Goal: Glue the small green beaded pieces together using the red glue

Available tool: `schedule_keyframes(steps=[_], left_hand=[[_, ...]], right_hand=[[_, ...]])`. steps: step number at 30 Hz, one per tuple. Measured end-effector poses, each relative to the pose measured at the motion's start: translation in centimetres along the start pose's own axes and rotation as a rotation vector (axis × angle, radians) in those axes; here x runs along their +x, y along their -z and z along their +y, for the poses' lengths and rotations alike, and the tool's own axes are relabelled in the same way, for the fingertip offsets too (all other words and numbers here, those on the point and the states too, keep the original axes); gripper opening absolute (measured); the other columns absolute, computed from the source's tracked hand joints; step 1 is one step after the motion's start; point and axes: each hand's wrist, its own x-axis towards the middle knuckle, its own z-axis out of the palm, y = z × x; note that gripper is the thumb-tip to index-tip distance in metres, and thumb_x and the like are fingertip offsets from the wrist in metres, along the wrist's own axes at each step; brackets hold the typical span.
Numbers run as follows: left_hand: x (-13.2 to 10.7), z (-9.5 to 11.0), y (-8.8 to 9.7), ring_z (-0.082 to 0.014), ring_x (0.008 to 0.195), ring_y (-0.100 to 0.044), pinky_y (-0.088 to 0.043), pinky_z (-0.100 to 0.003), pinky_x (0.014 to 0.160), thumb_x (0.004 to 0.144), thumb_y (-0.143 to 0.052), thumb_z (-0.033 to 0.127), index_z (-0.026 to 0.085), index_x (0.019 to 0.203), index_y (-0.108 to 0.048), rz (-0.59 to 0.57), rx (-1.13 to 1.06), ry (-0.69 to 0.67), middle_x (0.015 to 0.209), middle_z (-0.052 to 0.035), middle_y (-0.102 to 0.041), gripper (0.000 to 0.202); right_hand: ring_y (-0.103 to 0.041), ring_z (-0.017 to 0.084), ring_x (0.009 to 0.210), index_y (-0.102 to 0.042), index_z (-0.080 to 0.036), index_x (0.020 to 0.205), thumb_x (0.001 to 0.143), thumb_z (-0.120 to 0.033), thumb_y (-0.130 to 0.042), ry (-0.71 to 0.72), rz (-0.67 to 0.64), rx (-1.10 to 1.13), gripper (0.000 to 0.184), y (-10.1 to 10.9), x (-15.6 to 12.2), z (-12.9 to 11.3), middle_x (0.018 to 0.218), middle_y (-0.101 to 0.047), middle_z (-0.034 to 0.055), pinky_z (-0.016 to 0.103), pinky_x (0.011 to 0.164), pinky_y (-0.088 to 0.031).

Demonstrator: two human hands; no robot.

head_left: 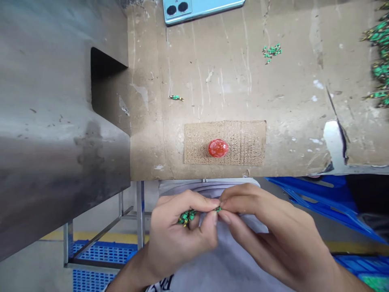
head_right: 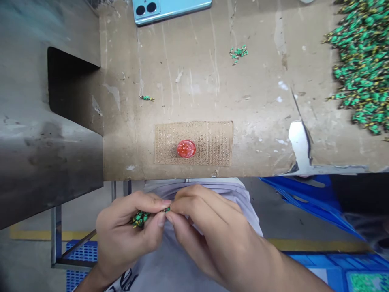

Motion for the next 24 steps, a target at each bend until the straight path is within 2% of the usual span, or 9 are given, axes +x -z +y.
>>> schedule_keyframes(steps=[5, 9, 12, 17, 21, 24], left_hand=[[-0.2, -0.3, -0.3, -0.0068, 0.044, -0.068, -0.053, -0.01, 0.048, 0.072, -0.07, 0.004, 0.019, 0.075, -0.074, 0.048, -0.114, 0.034, 0.067, 0.0043, -0.081, 0.016], [-0.4, -0.5, -0.2, -0.0069, 0.043, -0.067, -0.053, -0.01, 0.047, 0.074, -0.072, 0.005, 0.02, 0.077, -0.076, 0.0, -0.167, 0.047, 0.067, 0.0047, -0.082, 0.016], [-0.3, -0.4, 0.0, -0.008, 0.043, -0.068, -0.052, -0.011, 0.044, 0.075, -0.074, 0.006, 0.02, 0.076, -0.076, -0.016, -0.138, 0.087, 0.069, 0.0035, -0.083, 0.014], [-0.1, -0.1, 0.3, -0.0132, 0.042, -0.069, -0.054, -0.017, 0.04, 0.077, -0.075, 0.006, 0.021, 0.078, -0.075, -0.089, -0.205, 0.159, 0.062, 0.0016, -0.08, 0.014], [0.0, -0.2, 0.2, -0.0154, 0.052, -0.077, -0.063, -0.018, 0.051, 0.078, -0.075, 0.003, 0.021, 0.08, -0.074, -0.123, -0.306, 0.201, 0.065, 0.0014, -0.082, 0.018], [0.0, -0.2, 0.0, -0.0137, 0.054, -0.078, -0.063, -0.015, 0.053, 0.077, -0.074, 0.001, 0.021, 0.079, -0.073, -0.099, -0.339, 0.223, 0.068, 0.0024, -0.082, 0.02]], right_hand=[[-0.074, 0.011, 0.08, -0.064, -0.023, 0.111, 0.103, -0.019, -0.068, -0.106, -0.002, 0.09, 0.01, 0.6, 0.5, -0.2, 0.094, -0.075, -0.0015, 0.019, 0.07, -0.061], [-0.075, 0.012, 0.085, -0.065, -0.026, 0.11, 0.101, -0.019, -0.072, -0.162, -0.04, 0.189, 0.014, 1.1, 0.1, 0.0, 0.094, -0.076, -0.0034, 0.02, 0.075, -0.061], [-0.075, 0.014, 0.087, -0.064, -0.026, 0.107, 0.101, -0.015, -0.071, -0.124, -0.041, 0.254, 0.014, 1.2, 0.0, 0.3, 0.094, -0.074, -0.0023, 0.025, 0.079, -0.061], [-0.073, 0.016, 0.085, -0.064, -0.025, 0.106, 0.101, -0.012, -0.068, -0.095, -0.041, 0.277, 0.015, 1.0, 0.2, 0.6, 0.093, -0.073, 0.0, 0.028, 0.074, -0.061], [-0.073, 0.015, 0.084, -0.063, -0.023, 0.105, 0.101, -0.01, -0.066, -0.07, -0.043, 0.257, 0.014, 0.9, 0.4, 0.7, 0.092, -0.072, 0.0007, 0.027, 0.074, -0.06], [-0.073, 0.014, 0.085, -0.063, -0.021, 0.105, 0.101, -0.009, -0.065, -0.038, -0.046, 0.228, 0.013, 1.0, 0.5, 0.7, 0.093, -0.072, 0.001, 0.024, 0.075, -0.059]])
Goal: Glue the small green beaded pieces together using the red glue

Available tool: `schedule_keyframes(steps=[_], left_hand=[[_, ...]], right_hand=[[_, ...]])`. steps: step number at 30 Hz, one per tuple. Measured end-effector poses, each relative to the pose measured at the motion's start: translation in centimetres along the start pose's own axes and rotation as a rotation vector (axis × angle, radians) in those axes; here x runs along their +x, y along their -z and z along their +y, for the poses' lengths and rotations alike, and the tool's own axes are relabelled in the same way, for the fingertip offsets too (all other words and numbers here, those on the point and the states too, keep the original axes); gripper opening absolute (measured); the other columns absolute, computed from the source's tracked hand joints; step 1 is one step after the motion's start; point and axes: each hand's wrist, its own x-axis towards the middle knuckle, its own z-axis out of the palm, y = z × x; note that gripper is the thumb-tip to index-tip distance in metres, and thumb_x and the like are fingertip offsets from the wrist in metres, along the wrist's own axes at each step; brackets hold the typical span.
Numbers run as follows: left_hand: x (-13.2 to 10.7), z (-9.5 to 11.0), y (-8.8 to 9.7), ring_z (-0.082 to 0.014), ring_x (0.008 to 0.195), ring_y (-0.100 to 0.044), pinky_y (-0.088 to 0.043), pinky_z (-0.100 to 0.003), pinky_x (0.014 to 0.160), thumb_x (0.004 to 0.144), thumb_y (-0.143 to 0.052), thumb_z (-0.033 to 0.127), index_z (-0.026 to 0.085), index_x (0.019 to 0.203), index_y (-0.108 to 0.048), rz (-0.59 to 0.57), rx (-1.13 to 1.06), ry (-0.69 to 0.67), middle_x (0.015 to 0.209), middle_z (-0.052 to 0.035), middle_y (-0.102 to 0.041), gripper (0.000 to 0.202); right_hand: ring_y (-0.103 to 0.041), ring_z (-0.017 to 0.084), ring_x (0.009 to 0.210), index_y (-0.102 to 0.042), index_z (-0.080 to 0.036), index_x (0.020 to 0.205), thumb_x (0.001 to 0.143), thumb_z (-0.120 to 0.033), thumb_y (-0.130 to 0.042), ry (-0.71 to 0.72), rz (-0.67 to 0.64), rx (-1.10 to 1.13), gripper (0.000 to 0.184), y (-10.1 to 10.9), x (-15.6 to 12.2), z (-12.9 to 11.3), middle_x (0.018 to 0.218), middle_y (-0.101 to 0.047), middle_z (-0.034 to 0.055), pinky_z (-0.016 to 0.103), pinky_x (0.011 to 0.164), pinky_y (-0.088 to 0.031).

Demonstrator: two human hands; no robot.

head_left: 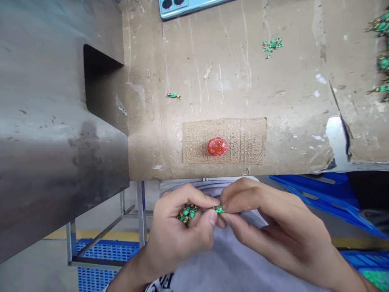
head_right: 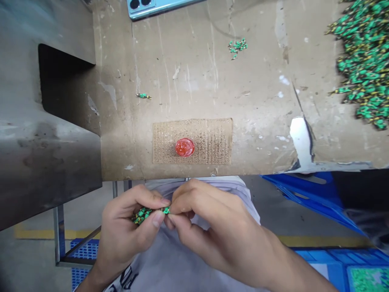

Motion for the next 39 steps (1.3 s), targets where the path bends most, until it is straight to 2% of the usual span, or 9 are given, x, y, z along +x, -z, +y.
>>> schedule_keyframes(steps=[7, 12, 15, 23, 27, 29, 32, 36, 39], left_hand=[[0.1, -0.1, -0.1, -0.0129, 0.045, -0.073, -0.059, -0.015, 0.045, 0.076, -0.076, 0.003, 0.02, 0.076, -0.074, 0.037, -0.008, 0.014, 0.061, 0.0031, -0.079, 0.017], [0.3, 0.2, -0.1, -0.0141, 0.046, -0.073, -0.057, -0.015, 0.044, 0.072, -0.076, 0.005, 0.02, 0.072, -0.076, 0.073, 0.162, -0.019, 0.065, 0.0011, -0.082, 0.015], [0.4, 0.4, -0.1, -0.0128, 0.046, -0.072, -0.057, -0.014, 0.044, 0.073, -0.075, 0.006, 0.021, 0.073, -0.078, 0.056, 0.195, -0.028, 0.064, 0.0026, -0.081, 0.015], [-0.2, 0.2, 0.2, -0.0181, 0.065, -0.083, -0.068, -0.021, 0.063, 0.084, -0.076, 0.005, 0.025, 0.088, -0.082, -0.05, 0.139, 0.031, 0.076, 0.0041, -0.086, 0.021], [-0.2, 0.3, 0.2, -0.0145, 0.053, -0.077, -0.063, -0.018, 0.053, 0.084, -0.077, 0.006, 0.024, 0.087, -0.082, -0.042, 0.16, 0.036, 0.067, 0.0053, -0.082, 0.019], [-0.1, 0.4, 0.1, -0.0139, 0.054, -0.077, -0.062, -0.017, 0.054, 0.082, -0.077, 0.004, 0.023, 0.085, -0.082, -0.031, 0.179, 0.021, 0.069, 0.005, -0.083, 0.019], [0.1, 0.5, 0.0, -0.0154, 0.058, -0.079, -0.064, -0.018, 0.056, 0.081, -0.076, 0.004, 0.022, 0.082, -0.081, -0.01, 0.194, 0.006, 0.072, 0.0037, -0.084, 0.019], [0.1, 0.5, -0.2, -0.0135, 0.045, -0.071, -0.057, -0.018, 0.045, 0.077, -0.075, 0.005, 0.021, 0.076, -0.08, 0.022, 0.256, -0.015, 0.064, 0.0038, -0.081, 0.017], [0.0, 0.4, -0.3, -0.0118, 0.047, -0.072, -0.057, -0.015, 0.048, 0.077, -0.075, 0.004, 0.021, 0.077, -0.08, 0.029, 0.267, -0.033, 0.064, 0.005, -0.081, 0.018]], right_hand=[[-0.072, 0.014, 0.083, -0.059, -0.023, 0.099, 0.104, -0.013, -0.063, 0.037, -0.015, -0.084, 0.012, -0.2, -0.2, 0.0, 0.096, -0.072, 0.0013, 0.025, 0.075, -0.06], [-0.071, 0.018, 0.082, -0.061, -0.025, 0.111, 0.102, -0.012, -0.061, 0.078, -0.001, -0.134, 0.016, -0.4, 0.0, 0.2, 0.092, -0.071, 0.0017, 0.03, 0.071, -0.06], [-0.069, 0.017, 0.08, -0.061, -0.024, 0.105, 0.1, -0.009, -0.061, 0.066, 0.017, -0.16, 0.015, -0.3, 0.3, 0.0, 0.089, -0.068, 0.0017, 0.029, 0.068, -0.057], [-0.067, 0.014, 0.082, -0.062, -0.021, 0.096, 0.1, -0.008, -0.059, 0.004, 0.012, -0.178, 0.014, 0.1, 0.5, -0.4, 0.092, -0.066, 0.001, 0.025, 0.071, -0.056], [-0.065, 0.012, 0.082, -0.06, -0.022, 0.094, 0.098, -0.009, -0.062, -0.088, 0.016, -0.06, 0.013, 0.2, 0.6, -0.6, 0.089, -0.064, -0.0016, 0.023, 0.07, -0.054], [-0.065, 0.012, 0.081, -0.06, -0.022, 0.094, 0.098, -0.01, -0.062, -0.131, 0.03, -0.022, 0.013, 0.1, 0.6, -0.7, 0.088, -0.064, -0.002, 0.024, 0.07, -0.054], [-0.065, 0.013, 0.08, -0.062, -0.022, 0.095, 0.099, -0.01, -0.061, -0.132, 0.057, -0.013, 0.013, -0.2, 0.7, -0.7, 0.087, -0.065, -0.0011, 0.026, 0.069, -0.055], [-0.064, 0.015, 0.079, -0.063, -0.022, 0.095, 0.1, -0.011, -0.06, -0.107, 0.046, -0.063, 0.012, -0.3, 0.7, -0.8, 0.087, -0.065, 0.0002, 0.027, 0.067, -0.054], [-0.065, 0.014, 0.079, -0.062, -0.022, 0.095, 0.1, -0.012, -0.06, -0.113, 0.04, -0.068, 0.012, -0.1, 0.7, -1.0, 0.087, -0.066, -0.0003, 0.026, 0.066, -0.054]])
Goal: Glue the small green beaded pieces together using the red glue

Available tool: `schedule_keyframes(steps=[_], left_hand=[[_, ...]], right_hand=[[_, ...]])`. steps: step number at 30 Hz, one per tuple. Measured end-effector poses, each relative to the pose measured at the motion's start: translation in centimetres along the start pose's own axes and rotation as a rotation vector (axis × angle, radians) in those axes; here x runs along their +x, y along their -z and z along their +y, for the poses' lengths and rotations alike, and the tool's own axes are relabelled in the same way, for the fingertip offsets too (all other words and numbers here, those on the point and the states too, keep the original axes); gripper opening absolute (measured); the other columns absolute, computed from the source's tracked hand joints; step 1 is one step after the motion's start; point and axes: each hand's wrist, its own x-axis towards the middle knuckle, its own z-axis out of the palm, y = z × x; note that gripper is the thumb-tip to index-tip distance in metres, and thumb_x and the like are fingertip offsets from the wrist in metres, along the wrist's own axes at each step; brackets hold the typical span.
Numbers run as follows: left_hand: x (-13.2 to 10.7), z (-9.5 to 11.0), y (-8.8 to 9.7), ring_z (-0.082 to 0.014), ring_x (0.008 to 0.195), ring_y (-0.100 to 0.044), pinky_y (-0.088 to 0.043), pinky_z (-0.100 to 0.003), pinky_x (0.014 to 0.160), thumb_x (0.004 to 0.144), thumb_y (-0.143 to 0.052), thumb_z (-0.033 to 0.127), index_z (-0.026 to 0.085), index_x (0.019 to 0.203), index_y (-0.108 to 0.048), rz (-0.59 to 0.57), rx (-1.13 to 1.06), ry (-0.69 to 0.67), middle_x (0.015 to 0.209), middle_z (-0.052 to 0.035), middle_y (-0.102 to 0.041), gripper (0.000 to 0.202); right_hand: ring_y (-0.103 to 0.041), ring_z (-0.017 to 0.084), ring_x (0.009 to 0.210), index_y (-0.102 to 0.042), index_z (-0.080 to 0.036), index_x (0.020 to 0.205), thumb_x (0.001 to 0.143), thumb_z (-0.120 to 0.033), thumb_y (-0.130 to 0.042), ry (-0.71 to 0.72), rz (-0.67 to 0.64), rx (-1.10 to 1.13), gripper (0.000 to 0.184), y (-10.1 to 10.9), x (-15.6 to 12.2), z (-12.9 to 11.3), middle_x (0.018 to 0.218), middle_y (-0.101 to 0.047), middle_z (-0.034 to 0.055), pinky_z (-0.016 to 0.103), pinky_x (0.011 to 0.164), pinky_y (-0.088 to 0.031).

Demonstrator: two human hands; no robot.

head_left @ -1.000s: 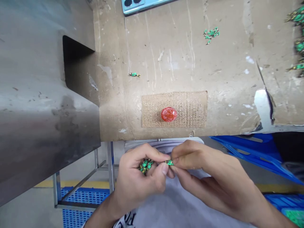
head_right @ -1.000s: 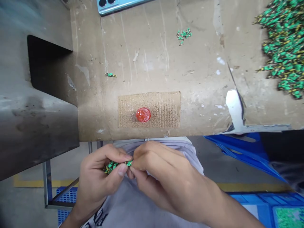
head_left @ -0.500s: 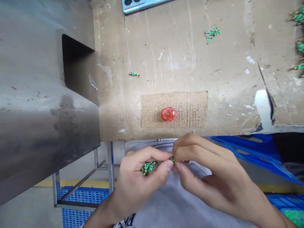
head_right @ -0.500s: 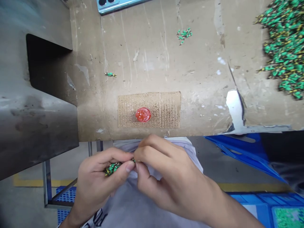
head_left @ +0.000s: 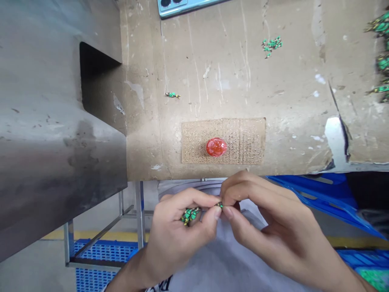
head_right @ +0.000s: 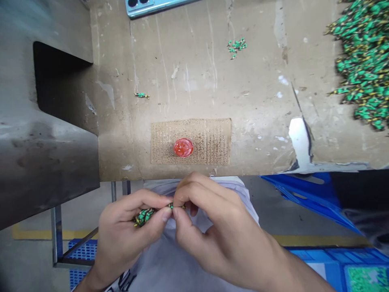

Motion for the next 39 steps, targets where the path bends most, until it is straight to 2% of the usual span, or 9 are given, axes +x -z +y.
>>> schedule_keyframes(steps=[6, 12, 18, 23, 29, 34, 39], left_hand=[[-0.2, -0.2, 0.0, -0.0103, 0.047, -0.072, -0.056, -0.013, 0.048, 0.076, -0.077, 0.004, 0.022, 0.079, -0.081, 0.004, -0.022, -0.017, 0.067, 0.0055, -0.082, 0.019], [-0.1, -0.2, 0.1, -0.0145, 0.055, -0.078, -0.061, -0.016, 0.051, 0.077, -0.078, 0.005, 0.022, 0.079, -0.08, 0.007, -0.139, 0.025, 0.075, 0.0018, -0.086, 0.018], [-0.1, -0.4, 0.1, -0.01, 0.056, -0.076, -0.058, -0.01, 0.053, 0.075, -0.078, 0.007, 0.022, 0.077, -0.078, 0.018, -0.166, 0.059, 0.073, 0.0038, -0.084, 0.015], [0.0, -0.4, 0.2, -0.0083, 0.059, -0.075, -0.058, -0.008, 0.058, 0.075, -0.078, 0.007, 0.022, 0.075, -0.076, 0.023, -0.132, 0.074, 0.072, 0.0055, -0.082, 0.015], [0.1, -0.4, 0.2, -0.0072, 0.051, -0.071, -0.054, -0.008, 0.05, 0.074, -0.079, 0.007, 0.022, 0.075, -0.076, 0.011, -0.166, 0.106, 0.067, 0.0067, -0.08, 0.015], [0.1, -0.6, 0.0, -0.0076, 0.056, -0.076, -0.059, -0.007, 0.057, 0.078, -0.077, 0.002, 0.021, 0.079, -0.074, -0.049, -0.326, 0.119, 0.068, 0.0075, -0.08, 0.02], [0.1, -1.0, -0.5, -0.0076, 0.05, -0.074, -0.056, -0.006, 0.051, 0.074, -0.077, 0.002, 0.019, 0.074, -0.069, -0.015, -0.361, 0.085, 0.064, 0.0064, -0.078, 0.018]], right_hand=[[-0.066, 0.012, 0.079, -0.062, -0.023, 0.094, 0.098, -0.01, -0.06, -0.073, 0.001, 0.108, 0.014, 0.0, 0.2, 0.0, 0.086, -0.065, -0.0025, 0.024, 0.069, -0.055], [-0.068, 0.011, 0.079, -0.062, -0.025, 0.096, 0.097, -0.015, -0.067, -0.146, 0.024, 0.17, 0.011, -0.2, -0.1, 0.0, 0.086, -0.068, -0.0039, 0.021, 0.068, -0.057], [-0.067, 0.012, 0.082, -0.063, -0.024, 0.096, 0.098, -0.011, -0.067, -0.089, 0.047, 0.212, 0.014, -0.4, -0.2, 0.2, 0.087, -0.066, -0.004, 0.024, 0.072, -0.057], [-0.068, 0.012, 0.084, -0.063, -0.023, 0.095, 0.098, -0.01, -0.067, -0.027, 0.052, 0.148, 0.014, -0.4, -0.1, 0.1, 0.088, -0.066, -0.0026, 0.024, 0.073, -0.056], [-0.07, 0.012, 0.087, -0.063, -0.021, 0.099, 0.099, -0.005, -0.065, 0.075, 0.043, 0.069, 0.016, -0.4, -0.2, 0.5, 0.091, -0.068, -0.0006, 0.024, 0.076, -0.056], [-0.07, 0.012, 0.09, -0.061, -0.023, 0.104, 0.101, -0.008, -0.066, 0.054, 0.027, 0.09, 0.016, -0.5, -0.6, 0.9, 0.094, -0.068, -0.0017, 0.024, 0.078, -0.057], [-0.071, 0.013, 0.091, -0.061, -0.026, 0.106, 0.1, -0.01, -0.068, 0.007, 0.066, 0.152, 0.018, -0.8, -0.9, 0.8, 0.094, -0.068, -0.0034, 0.024, 0.079, -0.058]])
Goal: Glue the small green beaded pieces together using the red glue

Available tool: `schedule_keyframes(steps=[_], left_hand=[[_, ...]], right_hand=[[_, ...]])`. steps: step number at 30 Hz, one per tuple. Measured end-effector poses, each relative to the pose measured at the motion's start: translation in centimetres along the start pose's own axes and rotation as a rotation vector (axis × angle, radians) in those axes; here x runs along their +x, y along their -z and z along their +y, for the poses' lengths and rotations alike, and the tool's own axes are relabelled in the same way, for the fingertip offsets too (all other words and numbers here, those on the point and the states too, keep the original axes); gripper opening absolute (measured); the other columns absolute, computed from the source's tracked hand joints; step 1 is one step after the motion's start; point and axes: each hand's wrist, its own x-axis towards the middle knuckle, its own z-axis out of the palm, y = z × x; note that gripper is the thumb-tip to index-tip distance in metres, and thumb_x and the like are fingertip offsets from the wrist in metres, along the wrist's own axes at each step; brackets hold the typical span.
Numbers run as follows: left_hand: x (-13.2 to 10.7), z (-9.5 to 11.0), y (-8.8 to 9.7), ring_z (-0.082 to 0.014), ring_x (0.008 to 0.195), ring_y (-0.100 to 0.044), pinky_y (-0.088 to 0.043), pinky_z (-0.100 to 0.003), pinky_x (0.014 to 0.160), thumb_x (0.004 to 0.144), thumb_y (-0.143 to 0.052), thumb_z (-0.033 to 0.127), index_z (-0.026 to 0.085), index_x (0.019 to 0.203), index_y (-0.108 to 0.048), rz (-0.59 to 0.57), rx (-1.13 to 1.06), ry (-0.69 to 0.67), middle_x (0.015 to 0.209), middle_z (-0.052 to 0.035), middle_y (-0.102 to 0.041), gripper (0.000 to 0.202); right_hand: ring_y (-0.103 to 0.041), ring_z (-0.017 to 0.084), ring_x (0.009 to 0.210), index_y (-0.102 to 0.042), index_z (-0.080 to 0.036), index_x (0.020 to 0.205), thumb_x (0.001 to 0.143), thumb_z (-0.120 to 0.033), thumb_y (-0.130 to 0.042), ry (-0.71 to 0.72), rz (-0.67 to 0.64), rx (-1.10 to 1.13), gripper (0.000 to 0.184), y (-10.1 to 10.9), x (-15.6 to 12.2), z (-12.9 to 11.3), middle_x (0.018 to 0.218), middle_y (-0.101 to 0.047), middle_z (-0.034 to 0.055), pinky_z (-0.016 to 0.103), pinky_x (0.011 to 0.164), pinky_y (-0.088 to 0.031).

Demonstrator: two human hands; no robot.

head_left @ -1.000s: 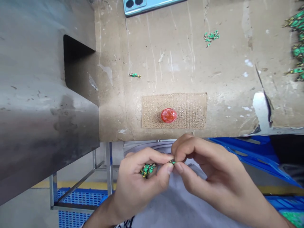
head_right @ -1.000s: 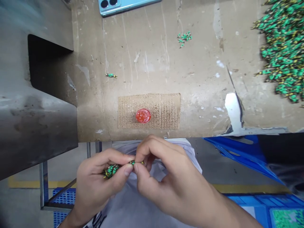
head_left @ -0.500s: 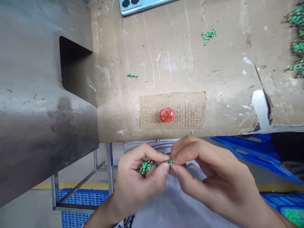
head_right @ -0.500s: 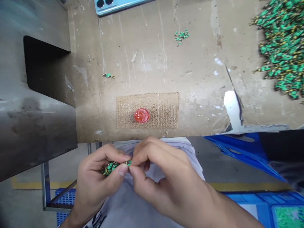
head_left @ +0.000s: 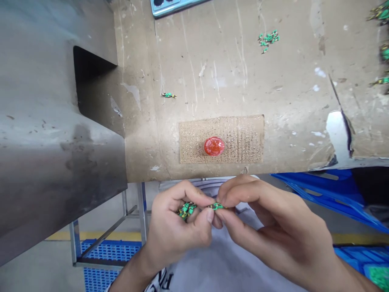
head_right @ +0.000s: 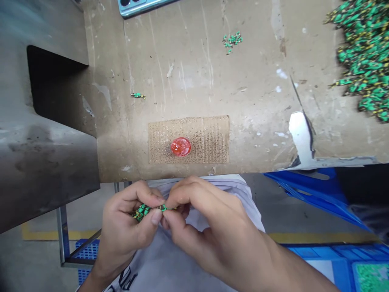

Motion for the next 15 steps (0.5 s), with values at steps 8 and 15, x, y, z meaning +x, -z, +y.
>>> schedule_keyframes(steps=[8, 15], left_hand=[[0.2, 0.2, -0.8, -0.0056, 0.038, -0.062, -0.047, -0.007, 0.042, 0.071, -0.069, 0.005, 0.018, 0.068, -0.061, 0.087, 0.2, -0.179, 0.056, 0.0058, -0.071, 0.015], [0.3, -0.1, -1.1, -0.0061, 0.034, -0.055, -0.044, -0.012, 0.038, 0.068, -0.066, 0.007, 0.019, 0.063, -0.059, 0.129, 0.262, -0.157, 0.053, 0.006, -0.069, 0.015]], right_hand=[[-0.074, 0.013, 0.092, -0.061, -0.028, 0.103, 0.096, -0.011, -0.07, -0.078, 0.087, 0.015, 0.021, -0.9, 0.0, -0.2, 0.096, -0.072, -0.0046, 0.023, 0.077, -0.058], [-0.073, 0.014, 0.091, -0.063, -0.029, 0.104, 0.098, -0.014, -0.072, -0.109, 0.087, 0.043, 0.018, -0.9, -0.4, 0.3, 0.096, -0.073, -0.0034, 0.024, 0.078, -0.058]])
